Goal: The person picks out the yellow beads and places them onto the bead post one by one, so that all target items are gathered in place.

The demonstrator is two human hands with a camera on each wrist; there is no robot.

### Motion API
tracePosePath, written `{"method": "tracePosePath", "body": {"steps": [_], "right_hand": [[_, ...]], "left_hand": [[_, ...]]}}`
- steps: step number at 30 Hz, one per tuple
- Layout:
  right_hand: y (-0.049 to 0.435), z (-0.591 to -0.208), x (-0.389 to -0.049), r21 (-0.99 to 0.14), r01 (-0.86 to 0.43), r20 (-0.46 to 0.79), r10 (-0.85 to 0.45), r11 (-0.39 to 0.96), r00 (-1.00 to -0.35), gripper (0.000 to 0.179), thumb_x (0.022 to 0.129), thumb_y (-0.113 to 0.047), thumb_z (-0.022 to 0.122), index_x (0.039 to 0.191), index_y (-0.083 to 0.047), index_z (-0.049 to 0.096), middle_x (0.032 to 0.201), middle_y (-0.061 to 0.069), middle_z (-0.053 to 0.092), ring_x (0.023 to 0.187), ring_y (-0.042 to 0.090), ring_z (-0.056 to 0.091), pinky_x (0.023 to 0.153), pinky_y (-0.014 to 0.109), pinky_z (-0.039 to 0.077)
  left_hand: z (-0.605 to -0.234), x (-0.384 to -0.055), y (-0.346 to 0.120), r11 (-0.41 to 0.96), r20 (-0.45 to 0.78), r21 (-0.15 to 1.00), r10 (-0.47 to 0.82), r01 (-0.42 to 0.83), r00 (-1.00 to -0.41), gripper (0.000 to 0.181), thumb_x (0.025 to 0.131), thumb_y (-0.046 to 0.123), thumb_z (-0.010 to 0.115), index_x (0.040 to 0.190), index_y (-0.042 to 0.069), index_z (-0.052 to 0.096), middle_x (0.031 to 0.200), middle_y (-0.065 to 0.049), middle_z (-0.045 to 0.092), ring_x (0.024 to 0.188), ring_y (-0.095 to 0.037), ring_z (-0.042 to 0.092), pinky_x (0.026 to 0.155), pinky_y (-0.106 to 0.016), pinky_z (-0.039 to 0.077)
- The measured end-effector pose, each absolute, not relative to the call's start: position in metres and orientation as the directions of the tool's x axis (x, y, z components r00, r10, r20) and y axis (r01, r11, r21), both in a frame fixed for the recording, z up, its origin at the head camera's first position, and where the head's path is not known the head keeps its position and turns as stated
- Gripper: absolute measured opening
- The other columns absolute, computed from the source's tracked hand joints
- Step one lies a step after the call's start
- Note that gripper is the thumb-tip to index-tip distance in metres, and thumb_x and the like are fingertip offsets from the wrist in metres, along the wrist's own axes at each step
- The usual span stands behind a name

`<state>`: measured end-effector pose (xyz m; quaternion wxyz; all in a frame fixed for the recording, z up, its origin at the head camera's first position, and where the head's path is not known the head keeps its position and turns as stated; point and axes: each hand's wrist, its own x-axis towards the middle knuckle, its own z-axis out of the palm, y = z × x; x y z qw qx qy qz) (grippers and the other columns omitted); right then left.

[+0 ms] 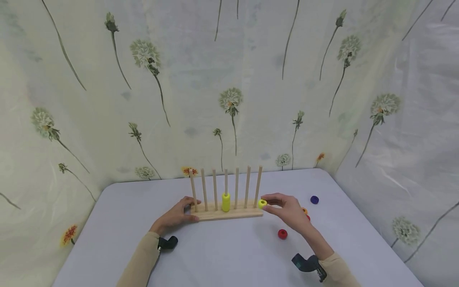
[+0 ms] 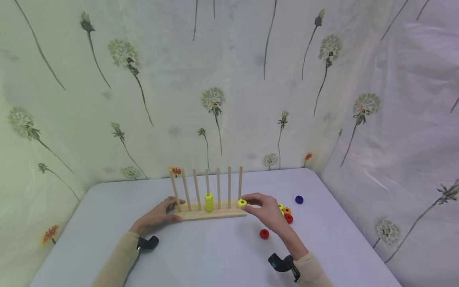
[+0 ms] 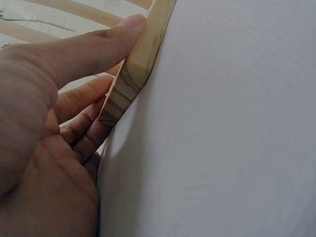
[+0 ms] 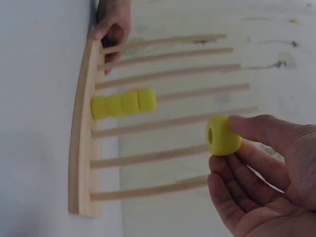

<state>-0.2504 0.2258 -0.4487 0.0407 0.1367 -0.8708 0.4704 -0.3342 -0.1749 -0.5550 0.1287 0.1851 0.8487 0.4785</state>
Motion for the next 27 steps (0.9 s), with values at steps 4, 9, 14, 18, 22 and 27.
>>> {"method": "tracePosePath", "body": {"steps": [4,9,14,18,22,27], "right_hand": [[0.2,-0.434,-0.241,-0.781,-0.315,0.248,-0.195,0.539,-0.949,0.034,0.083,-0.03,0.076,0.115,-0.018,0.07,0.11,0.002,0.07,0.108,0.025,0.065,0.086,0.036,0.055],[0.173,-0.415,-0.234,-0.76,-0.333,0.301,-0.152,0.559,-0.942,0.034,0.083,-0.031,0.076,0.114,-0.021,0.07,0.108,-0.003,0.07,0.104,0.019,0.066,0.09,0.04,0.053],[0.151,-0.4,-0.236,-0.773,-0.343,0.355,-0.084,0.533,-0.931,0.032,0.083,-0.025,0.077,0.113,-0.017,0.07,0.111,0.0,0.07,0.102,0.018,0.065,0.09,0.04,0.052],[0.134,-0.393,-0.242,-0.787,-0.344,0.384,-0.029,0.512,-0.923,0.032,0.083,-0.021,0.077,0.113,-0.014,0.071,0.111,0.001,0.07,0.101,0.018,0.065,0.089,0.038,0.052],[0.12,-0.386,-0.246,-0.807,-0.341,0.402,0.026,0.483,-0.915,0.032,0.083,-0.02,0.077,0.113,-0.012,0.071,0.11,0.003,0.07,0.1,0.019,0.065,0.088,0.04,0.053],[0.108,-0.381,-0.252,-0.822,-0.344,0.423,0.083,0.454,-0.902,0.033,0.082,-0.017,0.077,0.114,-0.01,0.07,0.111,0.004,0.071,0.102,0.023,0.065,0.089,0.039,0.052]], "left_hand": [[-0.554,-0.334,-0.175,0.475,-0.04,0.859,0.434,0.191,-0.9,0.061,0.072,0.039,0.083,0.127,0.026,0.06,0.135,-0.001,0.045,0.132,-0.025,0.035,0.112,-0.056,0.022],[-0.553,-0.334,-0.176,0.474,-0.034,0.858,0.435,0.197,-0.9,0.061,0.072,0.039,0.083,0.127,0.026,0.059,0.136,-0.001,0.044,0.132,-0.025,0.035,0.112,-0.054,0.022],[-0.553,-0.335,-0.177,0.474,-0.032,0.858,0.437,0.199,-0.899,0.061,0.073,0.038,0.083,0.128,0.026,0.059,0.135,-0.001,0.044,0.133,-0.025,0.035,0.112,-0.055,0.022],[-0.554,-0.335,-0.178,0.472,-0.027,0.858,0.44,0.205,-0.898,0.06,0.073,0.038,0.082,0.127,0.025,0.06,0.135,-0.001,0.045,0.133,-0.026,0.035,0.112,-0.055,0.022],[-0.554,-0.336,-0.178,0.468,-0.016,0.854,0.457,0.226,-0.889,0.059,0.075,0.036,0.081,0.128,0.024,0.059,0.134,-0.003,0.045,0.131,-0.026,0.036,0.111,-0.055,0.023],[-0.555,-0.335,-0.176,0.461,-0.01,0.855,0.473,0.238,-0.881,0.059,0.076,0.034,0.081,0.129,0.022,0.058,0.134,-0.003,0.045,0.129,-0.026,0.037,0.11,-0.054,0.024]]}}
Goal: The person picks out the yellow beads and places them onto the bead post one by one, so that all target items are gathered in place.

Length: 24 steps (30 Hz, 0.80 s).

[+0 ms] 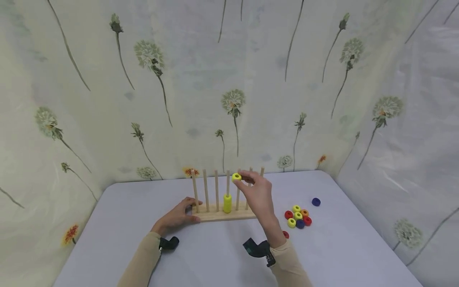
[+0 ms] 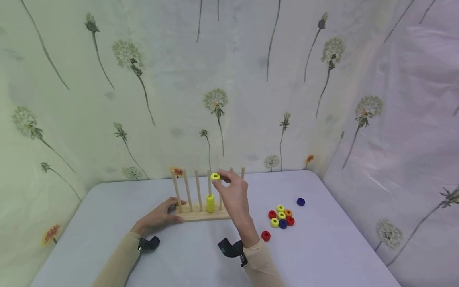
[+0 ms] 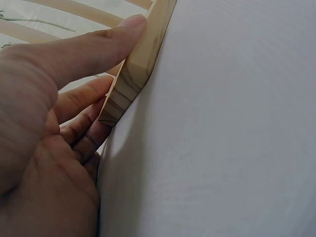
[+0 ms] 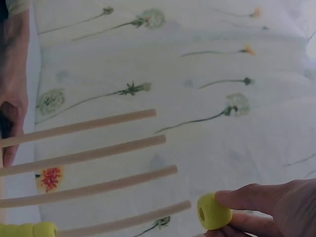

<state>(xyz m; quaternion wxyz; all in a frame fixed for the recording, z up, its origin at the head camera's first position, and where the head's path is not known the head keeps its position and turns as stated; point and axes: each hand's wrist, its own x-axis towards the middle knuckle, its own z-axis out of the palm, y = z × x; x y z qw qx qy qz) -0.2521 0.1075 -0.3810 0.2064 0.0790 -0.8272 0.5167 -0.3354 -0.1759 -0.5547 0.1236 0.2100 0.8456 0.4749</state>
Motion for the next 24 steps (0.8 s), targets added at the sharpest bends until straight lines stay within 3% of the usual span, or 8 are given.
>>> {"method": "tracePosePath", "body": {"steps": [9,12,24], "right_hand": [[0.09,-0.37,-0.266,-0.809,-0.333,0.452,0.151,0.485,-0.879,0.032,0.083,-0.016,0.076,0.113,-0.009,0.07,0.109,0.007,0.07,0.101,0.026,0.065,0.091,0.041,0.049],[0.085,-0.368,-0.269,-0.802,-0.341,0.468,0.16,0.49,-0.869,0.032,0.082,-0.013,0.077,0.113,-0.005,0.07,0.107,0.009,0.071,0.099,0.028,0.066,0.085,0.04,0.053],[0.077,-0.368,-0.28,-0.76,-0.337,0.481,0.134,0.555,-0.866,0.03,0.083,-0.014,0.075,0.111,-0.004,0.071,0.105,0.011,0.072,0.097,0.029,0.067,0.083,0.04,0.053]], "left_hand": [[-0.557,-0.337,-0.174,0.464,-0.007,0.852,0.47,0.241,-0.882,0.057,0.075,0.036,0.082,0.126,0.027,0.059,0.133,0.0,0.046,0.128,-0.023,0.038,0.11,-0.051,0.024],[-0.556,-0.337,-0.174,0.465,-0.011,0.853,0.466,0.235,-0.885,0.057,0.075,0.036,0.082,0.126,0.028,0.059,0.133,0.0,0.045,0.129,-0.023,0.037,0.111,-0.051,0.023],[-0.554,-0.336,-0.177,0.468,-0.038,0.859,0.458,0.205,-0.888,0.06,0.074,0.035,0.083,0.128,0.026,0.059,0.135,-0.001,0.044,0.132,-0.024,0.035,0.113,-0.053,0.021]]}}
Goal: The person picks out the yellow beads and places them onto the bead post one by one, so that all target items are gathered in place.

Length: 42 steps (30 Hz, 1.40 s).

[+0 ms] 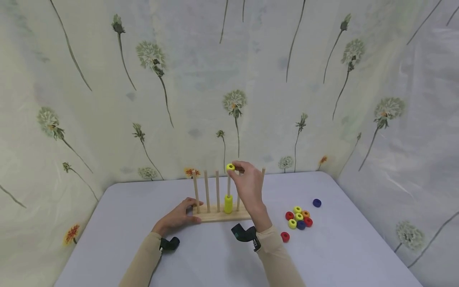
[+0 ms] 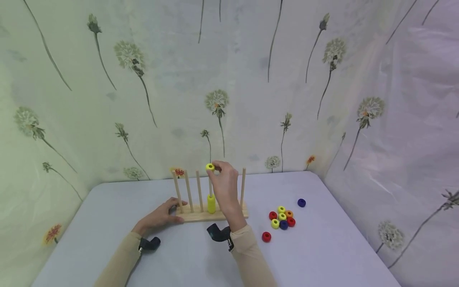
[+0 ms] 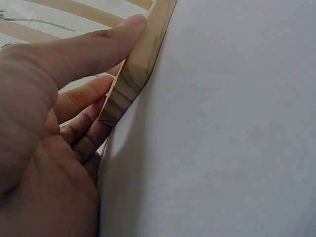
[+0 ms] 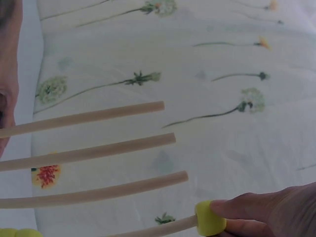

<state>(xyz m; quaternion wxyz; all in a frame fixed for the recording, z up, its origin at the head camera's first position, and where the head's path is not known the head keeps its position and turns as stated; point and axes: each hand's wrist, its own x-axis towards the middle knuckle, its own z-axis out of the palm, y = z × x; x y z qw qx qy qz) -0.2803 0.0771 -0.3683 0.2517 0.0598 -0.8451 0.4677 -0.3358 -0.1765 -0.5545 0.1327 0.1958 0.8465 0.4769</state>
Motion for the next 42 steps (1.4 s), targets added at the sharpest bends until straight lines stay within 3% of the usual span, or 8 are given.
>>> {"method": "tracePosePath", "body": {"steps": [22,28,36,42], "right_hand": [[0.08,-0.368,-0.283,-0.759,-0.345,0.46,0.08,0.552,-0.884,0.028,0.086,-0.012,0.072,0.112,-0.005,0.07,0.111,0.012,0.07,0.102,0.028,0.065,0.087,0.04,0.053],[0.087,-0.369,-0.283,-0.809,-0.35,0.423,0.053,0.472,-0.905,0.028,0.087,-0.015,0.072,0.114,-0.007,0.07,0.112,0.011,0.07,0.103,0.028,0.064,0.087,0.039,0.052],[0.121,-0.376,-0.285,-0.904,-0.353,0.328,-0.137,0.243,-0.935,0.031,0.085,-0.028,0.074,0.114,-0.017,0.07,0.113,0.006,0.069,0.104,0.017,0.065,0.09,0.032,0.052],[0.162,-0.389,-0.28,-0.921,-0.302,0.226,-0.293,0.248,-0.929,0.036,0.083,-0.038,0.074,0.114,-0.021,0.07,0.119,0.001,0.068,0.108,0.014,0.064,0.091,0.028,0.051]], "left_hand": [[-0.554,-0.336,-0.176,0.461,-0.036,0.864,0.459,0.204,-0.888,0.061,0.074,0.035,0.083,0.128,0.024,0.059,0.136,-0.003,0.043,0.133,-0.027,0.034,0.112,-0.055,0.022],[-0.555,-0.336,-0.176,0.458,-0.043,0.869,0.45,0.189,-0.892,0.06,0.074,0.036,0.083,0.128,0.025,0.059,0.136,-0.002,0.044,0.133,-0.026,0.034,0.112,-0.056,0.021],[-0.556,-0.335,-0.175,0.462,-0.022,0.862,0.444,0.208,-0.896,0.058,0.073,0.037,0.083,0.125,0.026,0.06,0.134,-0.001,0.046,0.131,-0.024,0.036,0.112,-0.053,0.022],[-0.556,-0.334,-0.175,0.469,-0.025,0.859,0.441,0.207,-0.897,0.058,0.074,0.037,0.082,0.126,0.026,0.06,0.134,0.0,0.046,0.132,-0.025,0.036,0.112,-0.055,0.022]]}}
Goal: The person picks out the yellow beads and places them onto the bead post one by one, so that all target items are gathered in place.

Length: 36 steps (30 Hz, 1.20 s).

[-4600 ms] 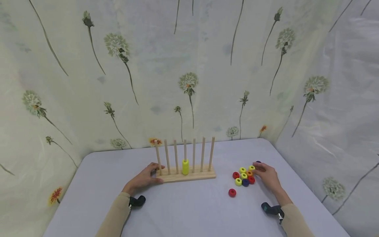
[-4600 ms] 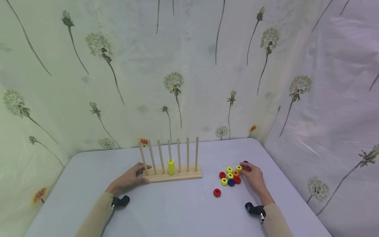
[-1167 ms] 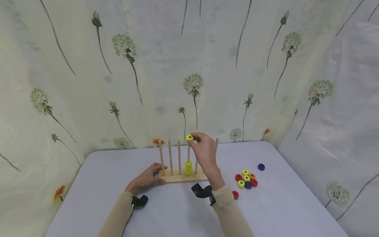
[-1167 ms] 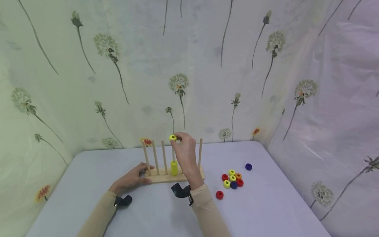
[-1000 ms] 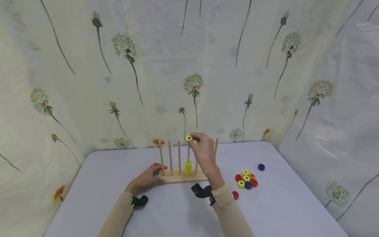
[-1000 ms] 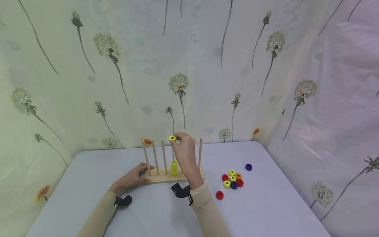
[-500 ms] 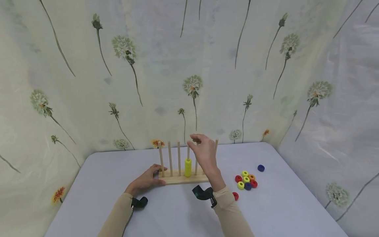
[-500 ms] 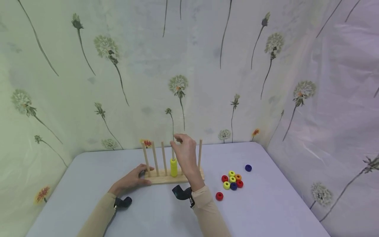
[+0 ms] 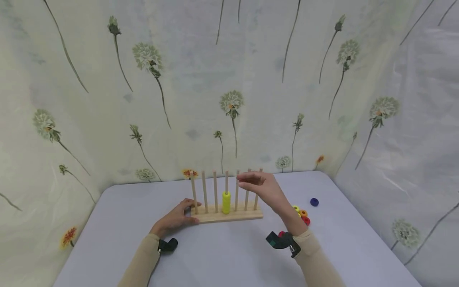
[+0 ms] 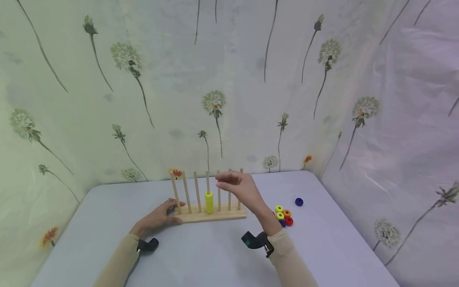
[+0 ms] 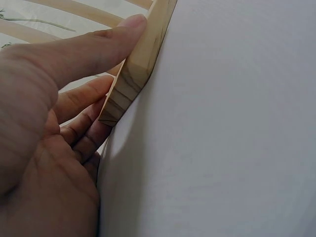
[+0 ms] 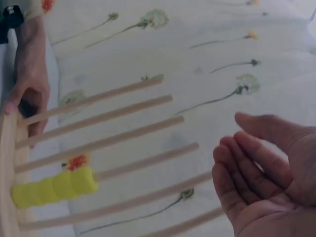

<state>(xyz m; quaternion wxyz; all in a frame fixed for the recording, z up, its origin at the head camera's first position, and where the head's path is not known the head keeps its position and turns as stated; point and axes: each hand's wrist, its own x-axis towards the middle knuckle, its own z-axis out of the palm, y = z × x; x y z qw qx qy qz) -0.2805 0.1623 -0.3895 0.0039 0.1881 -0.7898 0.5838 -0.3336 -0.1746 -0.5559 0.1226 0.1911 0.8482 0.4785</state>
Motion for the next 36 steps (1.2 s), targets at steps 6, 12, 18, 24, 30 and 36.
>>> {"method": "tracePosePath", "body": {"steps": [6,12,18,24,30,36], "right_hand": [[0.213,-0.414,-0.276,-0.911,-0.288,0.173,-0.359,0.296,-0.917,0.035,0.086,-0.036,0.072,0.117,-0.02,0.068,0.121,0.005,0.067,0.113,0.024,0.063,0.091,0.025,0.051],[0.265,-0.448,-0.276,-0.906,-0.208,0.092,-0.31,0.367,-0.946,0.038,0.086,-0.038,0.071,0.118,-0.018,0.066,0.122,0.005,0.067,0.115,0.026,0.062,0.091,0.03,0.052],[0.299,-0.481,-0.271,-0.887,-0.067,-0.06,-0.257,0.456,-0.964,0.043,0.085,-0.038,0.072,0.12,-0.013,0.066,0.124,0.014,0.065,0.107,0.015,0.065,0.093,0.037,0.052],[0.313,-0.509,-0.255,-0.845,0.014,-0.163,-0.232,0.534,-0.959,0.043,0.085,-0.037,0.072,0.117,-0.009,0.068,0.116,0.009,0.069,0.106,0.018,0.064,0.092,0.036,0.052],[0.319,-0.524,-0.243,-0.822,0.118,-0.212,-0.108,0.558,-0.971,0.04,0.082,-0.037,0.075,0.113,-0.011,0.07,0.108,0.003,0.072,0.103,0.017,0.065,0.092,0.039,0.051],[0.324,-0.538,-0.243,-0.766,0.156,-0.172,0.034,0.624,-0.984,0.037,0.08,-0.041,0.076,0.108,-0.017,0.072,0.109,0.001,0.071,0.106,0.02,0.062,0.09,0.04,0.051]], "left_hand": [[-0.556,-0.332,-0.175,0.48,-0.027,0.853,0.433,0.206,-0.901,0.059,0.074,0.036,0.082,0.127,0.025,0.059,0.134,0.0,0.046,0.132,-0.025,0.036,0.113,-0.054,0.022],[-0.557,-0.333,-0.175,0.489,-0.028,0.846,0.439,0.213,-0.898,0.059,0.073,0.038,0.082,0.127,0.026,0.06,0.134,-0.001,0.046,0.131,-0.024,0.037,0.112,-0.053,0.023],[-0.559,-0.333,-0.175,0.489,-0.026,0.846,0.435,0.212,-0.9,0.058,0.074,0.038,0.082,0.126,0.026,0.06,0.133,-0.001,0.046,0.13,-0.024,0.038,0.111,-0.054,0.024],[-0.559,-0.333,-0.174,0.487,-0.019,0.844,0.445,0.225,-0.895,0.059,0.073,0.038,0.082,0.126,0.025,0.06,0.132,-0.001,0.047,0.129,-0.024,0.038,0.11,-0.052,0.024],[-0.559,-0.333,-0.174,0.485,-0.011,0.843,0.446,0.231,-0.895,0.058,0.073,0.037,0.082,0.126,0.025,0.06,0.132,-0.001,0.047,0.129,-0.025,0.039,0.11,-0.053,0.025],[-0.557,-0.333,-0.174,0.474,-0.017,0.852,0.449,0.222,-0.894,0.058,0.073,0.038,0.082,0.126,0.025,0.06,0.132,0.0,0.047,0.131,-0.026,0.038,0.111,-0.055,0.024]]}}
